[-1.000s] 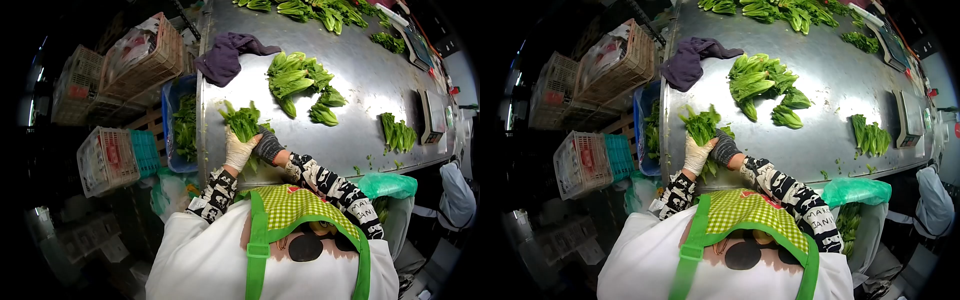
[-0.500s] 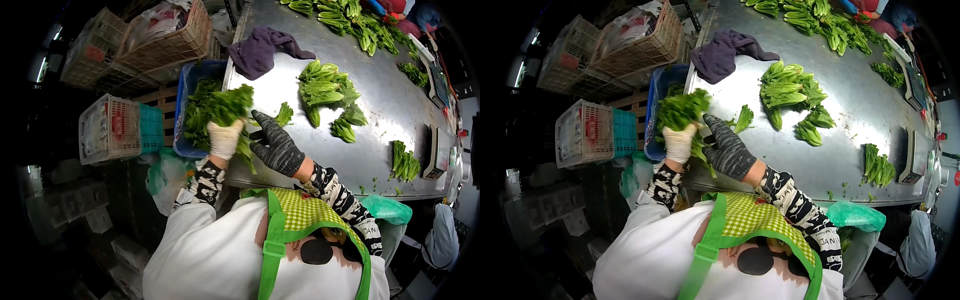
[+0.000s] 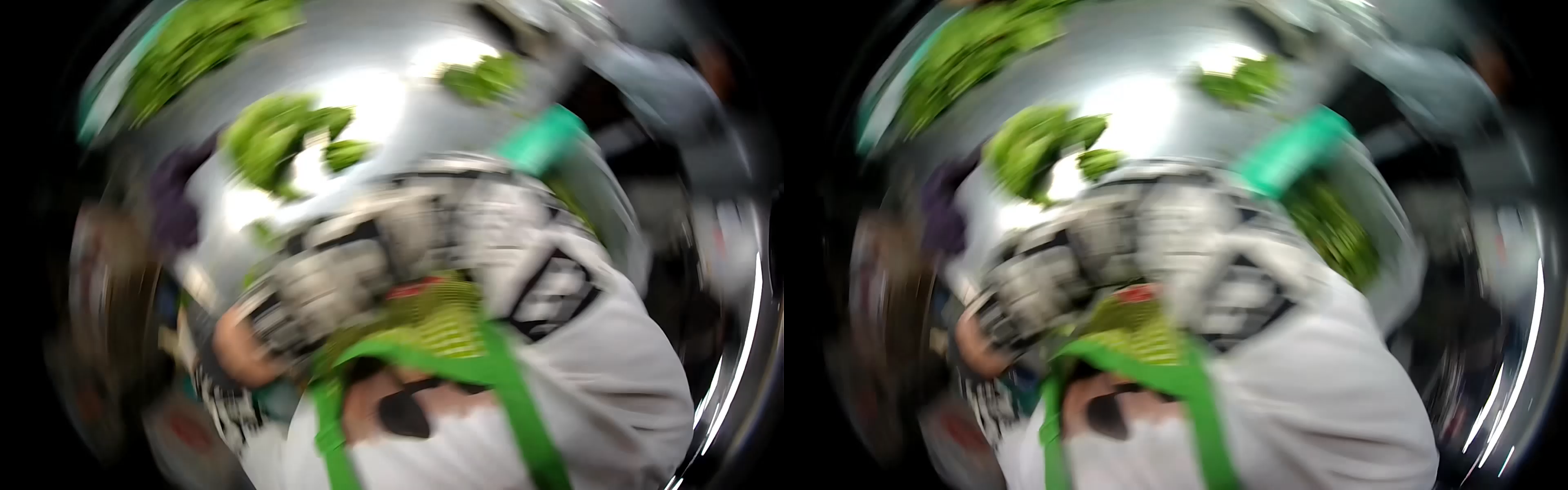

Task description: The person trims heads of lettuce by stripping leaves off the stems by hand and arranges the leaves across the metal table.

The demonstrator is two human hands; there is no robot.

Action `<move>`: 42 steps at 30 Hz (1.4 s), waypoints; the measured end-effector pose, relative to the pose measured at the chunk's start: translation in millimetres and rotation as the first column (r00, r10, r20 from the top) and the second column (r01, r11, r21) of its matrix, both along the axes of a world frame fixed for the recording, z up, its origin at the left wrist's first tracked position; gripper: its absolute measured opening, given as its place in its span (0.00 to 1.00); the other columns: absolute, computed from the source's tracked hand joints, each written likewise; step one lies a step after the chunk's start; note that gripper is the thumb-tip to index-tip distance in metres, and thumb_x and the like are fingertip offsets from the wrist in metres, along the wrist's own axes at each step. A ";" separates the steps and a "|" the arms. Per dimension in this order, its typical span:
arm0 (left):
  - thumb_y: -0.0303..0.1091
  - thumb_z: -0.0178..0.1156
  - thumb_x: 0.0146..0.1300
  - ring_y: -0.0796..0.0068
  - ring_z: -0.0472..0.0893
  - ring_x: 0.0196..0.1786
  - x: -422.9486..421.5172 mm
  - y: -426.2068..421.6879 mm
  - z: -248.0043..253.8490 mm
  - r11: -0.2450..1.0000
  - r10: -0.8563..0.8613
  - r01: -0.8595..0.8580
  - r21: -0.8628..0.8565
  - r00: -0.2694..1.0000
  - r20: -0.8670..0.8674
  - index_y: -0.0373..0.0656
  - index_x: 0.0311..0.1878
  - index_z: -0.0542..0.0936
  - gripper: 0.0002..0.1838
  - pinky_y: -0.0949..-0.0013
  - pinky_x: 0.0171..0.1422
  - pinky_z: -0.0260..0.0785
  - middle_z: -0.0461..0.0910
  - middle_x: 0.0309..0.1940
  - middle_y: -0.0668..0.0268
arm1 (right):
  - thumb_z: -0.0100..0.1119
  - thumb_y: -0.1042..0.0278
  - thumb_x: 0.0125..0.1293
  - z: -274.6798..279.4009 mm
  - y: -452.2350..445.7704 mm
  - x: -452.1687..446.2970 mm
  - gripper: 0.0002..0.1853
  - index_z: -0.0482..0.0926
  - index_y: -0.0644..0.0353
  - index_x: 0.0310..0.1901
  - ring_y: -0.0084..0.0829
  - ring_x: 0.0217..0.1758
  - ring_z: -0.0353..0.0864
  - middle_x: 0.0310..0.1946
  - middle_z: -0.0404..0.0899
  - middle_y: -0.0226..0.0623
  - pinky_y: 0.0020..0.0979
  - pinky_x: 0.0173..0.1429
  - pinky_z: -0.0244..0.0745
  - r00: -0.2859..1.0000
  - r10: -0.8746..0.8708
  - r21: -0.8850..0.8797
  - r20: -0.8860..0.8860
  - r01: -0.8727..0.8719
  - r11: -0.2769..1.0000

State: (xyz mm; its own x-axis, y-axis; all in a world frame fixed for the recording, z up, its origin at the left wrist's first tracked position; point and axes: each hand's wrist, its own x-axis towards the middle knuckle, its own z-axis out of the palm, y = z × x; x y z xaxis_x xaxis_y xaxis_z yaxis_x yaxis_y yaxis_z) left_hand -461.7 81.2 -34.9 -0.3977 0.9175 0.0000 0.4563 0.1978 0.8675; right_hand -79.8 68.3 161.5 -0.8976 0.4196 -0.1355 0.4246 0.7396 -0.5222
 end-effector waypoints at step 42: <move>0.31 0.61 0.65 0.74 0.80 0.48 258.7 -5.0 81.9 0.975 -0.111 0.044 0.218 0.946 0.305 0.40 0.40 0.83 0.06 0.71 0.56 0.71 0.82 0.44 0.62 | 0.58 0.54 0.61 -120.3 34.3 235.9 0.28 0.71 0.56 0.61 0.44 0.63 0.71 0.59 0.73 0.48 0.39 0.67 0.65 0.392 -0.893 0.024 0.222 0.913 0.407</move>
